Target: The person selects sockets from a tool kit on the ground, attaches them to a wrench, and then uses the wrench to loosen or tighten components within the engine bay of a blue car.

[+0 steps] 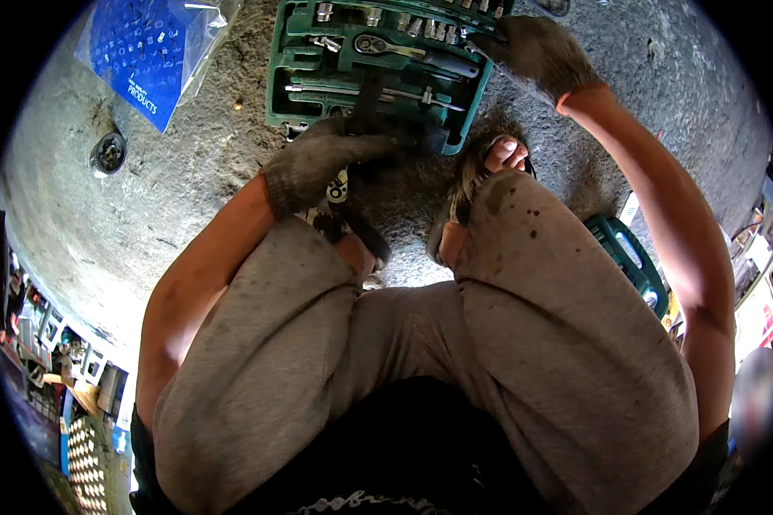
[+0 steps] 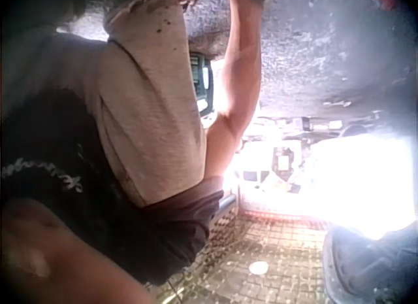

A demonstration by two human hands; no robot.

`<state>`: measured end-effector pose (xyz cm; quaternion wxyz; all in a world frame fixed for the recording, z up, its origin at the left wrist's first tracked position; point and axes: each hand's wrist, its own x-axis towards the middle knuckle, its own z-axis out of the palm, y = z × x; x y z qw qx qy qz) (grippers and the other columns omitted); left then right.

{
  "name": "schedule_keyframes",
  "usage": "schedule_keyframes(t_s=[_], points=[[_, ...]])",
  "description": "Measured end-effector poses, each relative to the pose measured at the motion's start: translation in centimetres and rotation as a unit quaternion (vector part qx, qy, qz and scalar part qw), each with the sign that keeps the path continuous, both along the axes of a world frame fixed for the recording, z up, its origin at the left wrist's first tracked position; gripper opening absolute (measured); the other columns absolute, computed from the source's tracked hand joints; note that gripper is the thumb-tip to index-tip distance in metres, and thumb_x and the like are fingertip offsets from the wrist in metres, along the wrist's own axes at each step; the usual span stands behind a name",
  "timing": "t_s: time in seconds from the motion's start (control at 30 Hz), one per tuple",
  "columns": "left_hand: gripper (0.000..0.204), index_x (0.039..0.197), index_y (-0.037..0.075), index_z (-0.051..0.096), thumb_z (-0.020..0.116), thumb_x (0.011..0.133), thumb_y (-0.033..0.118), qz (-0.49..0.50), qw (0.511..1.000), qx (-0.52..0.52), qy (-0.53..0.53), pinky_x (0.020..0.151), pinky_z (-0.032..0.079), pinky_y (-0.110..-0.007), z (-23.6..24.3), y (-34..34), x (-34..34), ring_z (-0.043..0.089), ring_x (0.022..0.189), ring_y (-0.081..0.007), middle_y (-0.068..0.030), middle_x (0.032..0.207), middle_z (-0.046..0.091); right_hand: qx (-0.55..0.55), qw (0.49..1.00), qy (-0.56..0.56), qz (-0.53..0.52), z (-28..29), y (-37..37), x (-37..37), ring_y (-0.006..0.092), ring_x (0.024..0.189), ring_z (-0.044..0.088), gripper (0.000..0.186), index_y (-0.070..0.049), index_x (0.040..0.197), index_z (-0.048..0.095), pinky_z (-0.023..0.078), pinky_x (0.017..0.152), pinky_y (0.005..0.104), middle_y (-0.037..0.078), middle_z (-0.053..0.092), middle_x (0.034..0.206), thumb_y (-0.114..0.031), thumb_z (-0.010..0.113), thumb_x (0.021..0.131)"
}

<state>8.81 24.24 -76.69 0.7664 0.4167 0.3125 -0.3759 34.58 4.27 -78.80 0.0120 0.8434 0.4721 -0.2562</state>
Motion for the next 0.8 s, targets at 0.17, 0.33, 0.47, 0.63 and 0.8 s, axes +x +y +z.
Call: schedule_keyframes(t_s=[0.17,0.33,0.47,0.63,0.8], points=[[0.045,0.132,0.003,0.067,0.071,0.095,0.029,-0.058,0.996,0.060,0.026,0.099,0.054,-0.033,0.8,1.4,0.4,0.069,0.109,-0.0190,-0.0112,0.121,0.072,-0.096,0.995,0.018,0.002,-0.6,3.5,-1.6,0.0352,0.079,0.071,0.059,0.000,0.100,0.074,0.055,0.074,0.0493,0.024,0.071,0.086,-0.057,0.058,0.097],[0.038,0.127,0.007,0.071,0.069,0.097,0.030,-0.116,0.984,0.099,-0.088,0.098,0.055,-0.034,0.7,1.7,2.0,0.069,0.109,-0.0195,-0.0116,0.118,0.073,-0.141,0.989,0.023,-0.034,-0.9,2.2,-0.1,0.0323,0.077,0.070,0.049,0.003,0.092,0.074,0.054,0.072,0.0495,0.024,0.070,0.088,-0.044,0.061,0.094],[0.034,0.124,0.004,0.071,0.069,0.097,0.025,-0.063,0.993,0.085,-0.047,0.095,0.057,-0.036,1.9,2.1,2.1,0.069,0.109,-0.0199,-0.0118,0.117,0.073,-0.042,0.958,0.257,-0.117,0.0,1.9,-0.7,0.0193,0.065,0.058,0.039,-0.003,0.101,0.075,0.049,0.062,0.0402,0.007,0.068,0.078,-0.038,0.059,0.097],[0.034,0.125,-0.002,0.067,0.067,0.097,0.019,0.132,0.988,-0.059,-0.056,0.093,0.060,-0.035,0.1,2.9,1.4,0.070,0.105,-0.0201,-0.0122,0.116,0.072,-0.011,0.890,0.425,-0.166,6.3,2.5,-1.3,0.0167,0.091,0.065,0.028,-0.006,0.126,0.069,0.055,0.074,0.0278,0.009,0.064,0.109,-0.017,0.055,0.104],[0.032,0.125,-0.003,0.064,0.063,0.098,0.014,0.191,0.970,-0.121,-0.089,0.092,0.061,-0.034,2.5,2.6,3.2,0.072,0.105,-0.0228,-0.0137,0.115,0.072,0.125,0.852,0.487,-0.145,4.5,2.2,-2.8,0.0050,0.067,0.050,0.039,-0.004,0.137,0.063,0.042,0.057,0.0220,-0.001,0.057,0.081,-0.029,0.051,0.109]])
